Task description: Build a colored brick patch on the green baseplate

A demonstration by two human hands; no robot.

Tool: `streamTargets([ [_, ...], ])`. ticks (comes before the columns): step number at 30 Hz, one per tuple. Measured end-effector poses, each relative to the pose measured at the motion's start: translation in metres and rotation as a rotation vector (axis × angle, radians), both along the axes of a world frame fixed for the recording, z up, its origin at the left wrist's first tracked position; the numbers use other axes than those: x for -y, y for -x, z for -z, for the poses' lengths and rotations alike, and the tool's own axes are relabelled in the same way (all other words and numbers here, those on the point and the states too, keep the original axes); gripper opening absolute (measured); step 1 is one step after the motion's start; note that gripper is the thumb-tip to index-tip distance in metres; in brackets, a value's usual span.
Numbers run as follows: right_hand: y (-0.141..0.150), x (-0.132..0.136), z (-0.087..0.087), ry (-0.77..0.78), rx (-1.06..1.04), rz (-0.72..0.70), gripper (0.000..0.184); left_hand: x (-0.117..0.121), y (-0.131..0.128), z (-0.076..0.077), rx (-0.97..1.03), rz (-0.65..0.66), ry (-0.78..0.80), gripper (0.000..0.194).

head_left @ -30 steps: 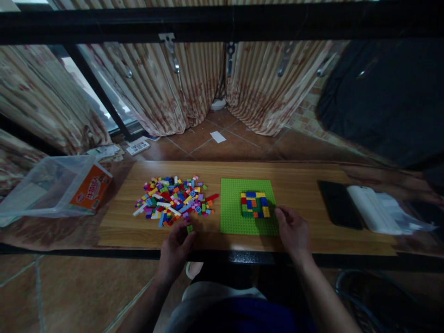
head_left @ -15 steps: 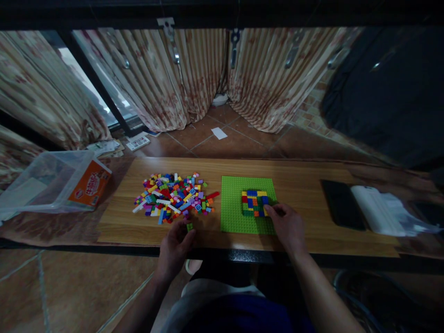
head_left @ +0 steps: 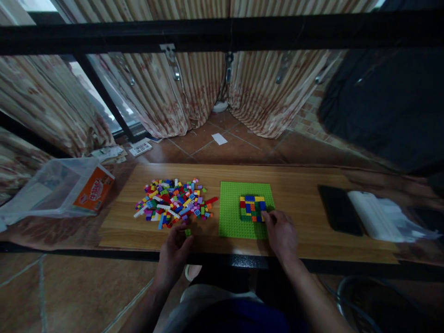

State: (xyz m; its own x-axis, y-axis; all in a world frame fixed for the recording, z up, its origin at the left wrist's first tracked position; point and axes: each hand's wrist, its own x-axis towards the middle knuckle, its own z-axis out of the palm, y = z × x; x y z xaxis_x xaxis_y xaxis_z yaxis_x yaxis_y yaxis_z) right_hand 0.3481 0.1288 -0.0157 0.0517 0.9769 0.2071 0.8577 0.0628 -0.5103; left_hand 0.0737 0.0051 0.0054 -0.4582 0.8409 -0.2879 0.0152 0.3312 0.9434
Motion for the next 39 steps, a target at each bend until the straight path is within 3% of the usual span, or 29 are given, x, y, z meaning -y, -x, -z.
streamTargets([
  [5,-0.016,-0.003,-0.004,0.087,-0.167,-0.065,0.059,-0.002,-0.009,-0.007,0.041,0.013,-0.052,0.039],
  [10,-0.034,-0.003,-0.004,0.122,-0.348,-0.014,0.058,-0.019,-0.032,-0.011,0.043,0.118,-0.112,0.032],
  [16,-0.047,-0.015,-0.006,-0.077,-0.226,-0.049,0.057,-0.058,-0.061,-0.002,0.118,0.242,-0.197,0.030],
  [20,-0.052,-0.027,0.002,-0.185,-0.122,-0.062,0.060,-0.085,-0.074,-0.005,-0.091,0.305,-0.219,0.031],
  [23,-0.053,-0.030,0.009,-0.181,-0.113,-0.047,0.060,-0.107,-0.082,-0.007,-0.321,0.326,-0.237,0.029],
  [28,-0.054,-0.030,0.012,-0.170,-0.132,-0.051,0.057,-0.136,-0.094,-0.003,-0.519,0.381,-0.145,0.029],
  [32,-0.055,-0.030,0.013,-0.171,-0.147,-0.042,0.053,-0.146,-0.096,0.000,-0.643,0.412,-0.080,0.032],
  [39,-0.054,-0.030,0.013,-0.173,-0.152,-0.026,0.050,-0.150,-0.091,-0.004,-0.693,0.500,-0.044,0.029],
])
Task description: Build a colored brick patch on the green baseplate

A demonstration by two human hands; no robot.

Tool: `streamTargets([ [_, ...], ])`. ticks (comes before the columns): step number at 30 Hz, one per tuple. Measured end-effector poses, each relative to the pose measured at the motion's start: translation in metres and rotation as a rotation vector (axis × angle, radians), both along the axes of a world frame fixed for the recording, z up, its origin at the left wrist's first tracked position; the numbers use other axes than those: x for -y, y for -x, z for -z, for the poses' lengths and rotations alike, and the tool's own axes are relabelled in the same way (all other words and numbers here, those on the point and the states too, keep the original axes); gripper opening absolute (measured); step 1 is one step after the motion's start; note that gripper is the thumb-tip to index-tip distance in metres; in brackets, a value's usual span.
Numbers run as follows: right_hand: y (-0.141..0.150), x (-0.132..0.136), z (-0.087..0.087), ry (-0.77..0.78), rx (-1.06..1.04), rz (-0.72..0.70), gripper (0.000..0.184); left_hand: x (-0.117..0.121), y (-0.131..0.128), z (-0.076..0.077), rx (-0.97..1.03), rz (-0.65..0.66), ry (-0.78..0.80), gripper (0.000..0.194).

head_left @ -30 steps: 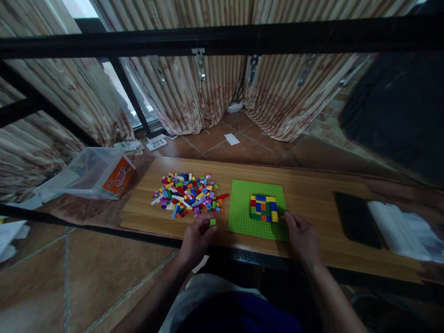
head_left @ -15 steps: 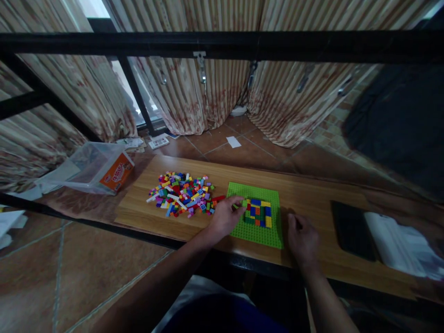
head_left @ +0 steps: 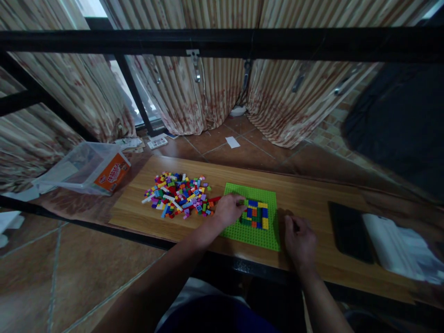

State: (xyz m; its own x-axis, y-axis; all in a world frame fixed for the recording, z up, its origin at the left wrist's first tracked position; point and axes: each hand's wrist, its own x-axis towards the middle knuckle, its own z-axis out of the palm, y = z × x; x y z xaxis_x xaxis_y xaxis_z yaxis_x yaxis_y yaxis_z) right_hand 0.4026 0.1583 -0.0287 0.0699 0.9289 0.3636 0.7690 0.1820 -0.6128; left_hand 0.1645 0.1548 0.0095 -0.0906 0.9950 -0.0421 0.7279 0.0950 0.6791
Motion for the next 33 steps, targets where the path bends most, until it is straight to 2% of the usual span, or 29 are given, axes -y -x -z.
streamTargets([
  [12,0.000,-0.001,0.005,-0.092,0.062,-0.040,0.045,-0.026,0.011,-0.016,-0.188,0.235,0.085,0.022],
  [17,0.002,-0.001,0.006,-0.089,0.048,-0.046,0.044,-0.030,0.012,-0.018,-0.225,0.262,0.120,0.018],
  [23,0.003,-0.002,0.009,-0.077,0.063,-0.027,0.041,-0.036,0.016,-0.017,-0.223,0.289,0.140,0.023],
  [29,0.005,-0.004,0.007,-0.082,0.038,-0.062,0.039,-0.030,0.017,-0.017,-0.177,0.295,0.126,0.026],
  [33,0.004,-0.004,0.007,-0.083,0.037,-0.054,0.037,-0.027,0.021,-0.016,-0.128,0.278,0.141,0.036],
])
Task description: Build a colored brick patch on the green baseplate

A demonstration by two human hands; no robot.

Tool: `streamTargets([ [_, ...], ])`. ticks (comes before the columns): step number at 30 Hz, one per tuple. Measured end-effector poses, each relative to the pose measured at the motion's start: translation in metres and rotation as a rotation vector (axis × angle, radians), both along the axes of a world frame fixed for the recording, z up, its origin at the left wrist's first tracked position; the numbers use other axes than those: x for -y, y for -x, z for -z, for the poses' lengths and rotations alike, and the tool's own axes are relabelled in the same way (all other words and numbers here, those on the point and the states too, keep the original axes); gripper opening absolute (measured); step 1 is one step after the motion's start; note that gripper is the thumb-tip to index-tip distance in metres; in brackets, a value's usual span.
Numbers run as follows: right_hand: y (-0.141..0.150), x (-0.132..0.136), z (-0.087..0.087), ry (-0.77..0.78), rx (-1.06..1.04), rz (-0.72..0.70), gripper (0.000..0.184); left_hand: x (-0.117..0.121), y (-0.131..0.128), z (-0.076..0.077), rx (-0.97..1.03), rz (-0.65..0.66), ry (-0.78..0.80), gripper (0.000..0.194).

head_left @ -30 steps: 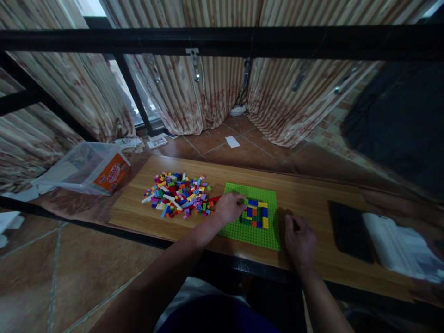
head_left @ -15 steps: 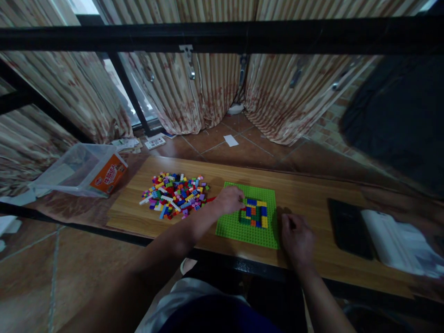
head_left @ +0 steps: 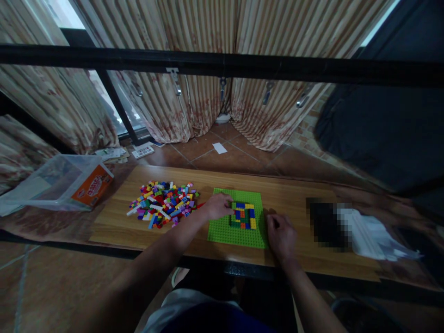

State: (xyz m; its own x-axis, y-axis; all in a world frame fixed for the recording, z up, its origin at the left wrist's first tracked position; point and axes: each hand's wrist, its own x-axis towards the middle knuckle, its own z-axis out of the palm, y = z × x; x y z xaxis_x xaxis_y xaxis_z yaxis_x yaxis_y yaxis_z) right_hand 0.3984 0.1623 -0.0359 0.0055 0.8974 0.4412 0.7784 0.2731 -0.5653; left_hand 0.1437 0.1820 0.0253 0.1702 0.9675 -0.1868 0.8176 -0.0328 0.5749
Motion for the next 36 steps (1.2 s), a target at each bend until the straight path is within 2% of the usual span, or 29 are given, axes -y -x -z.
streamTargets([
  [4,0.000,0.000,0.001,0.006,-0.004,-0.006,0.035,-0.004,0.003,-0.001,0.035,-0.030,-0.010,0.026],
  [8,0.001,0.000,0.000,0.008,-0.016,0.006,0.035,-0.007,-0.005,0.000,0.063,-0.059,-0.047,0.031],
  [14,0.002,0.000,0.000,-0.009,-0.034,0.002,0.034,-0.005,-0.020,0.008,0.102,-0.106,-0.091,0.024],
  [23,0.004,-0.001,0.001,0.021,-0.027,0.005,0.035,-0.006,-0.018,0.016,0.121,-0.114,-0.123,0.019],
  [31,0.007,-0.001,-0.001,0.037,-0.035,0.003,0.034,0.009,-0.019,0.012,0.114,-0.160,-0.172,0.020],
  [36,0.010,-0.001,-0.003,0.044,-0.046,0.013,0.032,0.011,-0.016,0.017,0.110,-0.163,-0.189,0.020],
])
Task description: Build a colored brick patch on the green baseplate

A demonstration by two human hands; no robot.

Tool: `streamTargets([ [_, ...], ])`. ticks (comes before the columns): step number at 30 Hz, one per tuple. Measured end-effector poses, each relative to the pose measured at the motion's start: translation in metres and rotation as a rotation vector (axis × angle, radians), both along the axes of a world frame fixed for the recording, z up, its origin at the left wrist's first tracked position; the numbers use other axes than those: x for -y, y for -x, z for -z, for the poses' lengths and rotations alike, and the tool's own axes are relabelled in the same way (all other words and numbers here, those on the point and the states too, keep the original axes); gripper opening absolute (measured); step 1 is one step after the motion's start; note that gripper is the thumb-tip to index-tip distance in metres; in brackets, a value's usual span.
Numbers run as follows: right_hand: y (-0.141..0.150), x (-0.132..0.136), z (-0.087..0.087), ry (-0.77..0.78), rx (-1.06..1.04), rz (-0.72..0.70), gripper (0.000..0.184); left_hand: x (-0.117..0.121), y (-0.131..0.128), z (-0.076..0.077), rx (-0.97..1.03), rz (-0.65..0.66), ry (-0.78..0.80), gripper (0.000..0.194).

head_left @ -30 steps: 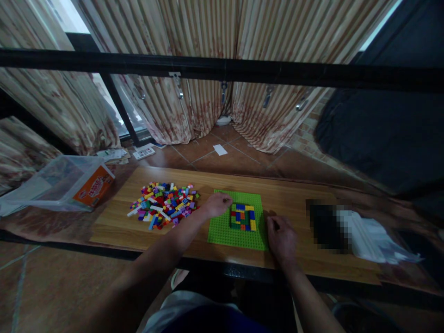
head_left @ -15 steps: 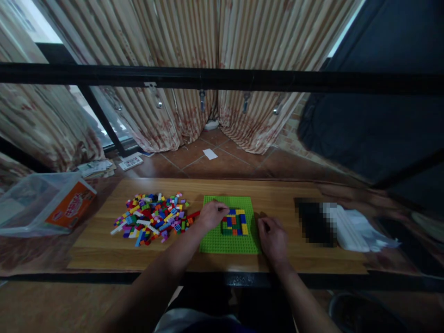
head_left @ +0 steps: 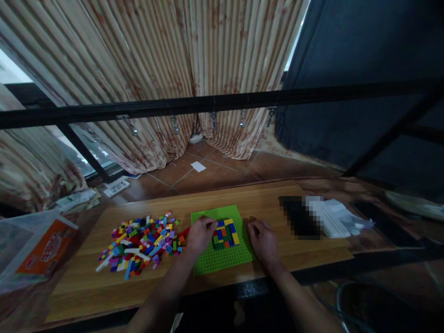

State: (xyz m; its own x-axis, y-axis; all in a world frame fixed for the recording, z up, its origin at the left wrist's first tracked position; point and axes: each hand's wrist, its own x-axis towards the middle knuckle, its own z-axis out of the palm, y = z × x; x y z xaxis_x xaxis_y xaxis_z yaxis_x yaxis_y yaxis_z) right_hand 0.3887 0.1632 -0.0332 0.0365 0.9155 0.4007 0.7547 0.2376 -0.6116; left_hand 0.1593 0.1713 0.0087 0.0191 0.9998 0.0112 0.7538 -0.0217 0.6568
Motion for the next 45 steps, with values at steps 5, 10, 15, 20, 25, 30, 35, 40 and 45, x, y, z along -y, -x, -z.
streamTargets([
  [5,0.002,0.000,-0.002,-0.004,0.001,-0.003,0.029,0.001,0.001,-0.001,-0.013,0.016,-0.007,0.020],
  [10,0.002,0.000,0.000,-0.010,-0.008,0.005,0.029,0.019,0.000,-0.008,0.004,0.108,0.016,0.040],
  [15,0.001,-0.001,0.002,-0.037,0.006,0.007,0.031,0.028,-0.006,-0.008,-0.080,0.127,-0.009,0.061],
  [20,0.000,-0.001,0.002,-0.025,-0.001,0.003,0.032,0.023,-0.021,-0.002,-0.163,-0.022,-0.044,0.033],
  [25,-0.001,-0.001,0.004,-0.010,0.004,0.012,0.031,0.016,-0.037,0.000,-0.277,-0.161,-0.041,0.027],
  [30,-0.002,-0.002,0.004,-0.032,0.022,0.009,0.031,0.011,-0.040,-0.004,-0.300,-0.214,-0.001,0.025],
  [35,-0.002,-0.002,0.006,-0.041,0.016,0.005,0.033,0.012,-0.032,-0.008,-0.332,-0.301,0.049,0.028],
  [40,-0.006,-0.001,0.010,-0.056,0.035,-0.001,0.034,0.012,-0.025,-0.012,-0.325,-0.326,0.071,0.029],
  [45,-0.009,-0.001,0.009,-0.058,0.060,-0.012,0.039,0.011,-0.019,-0.010,-0.299,-0.357,0.051,0.030],
])
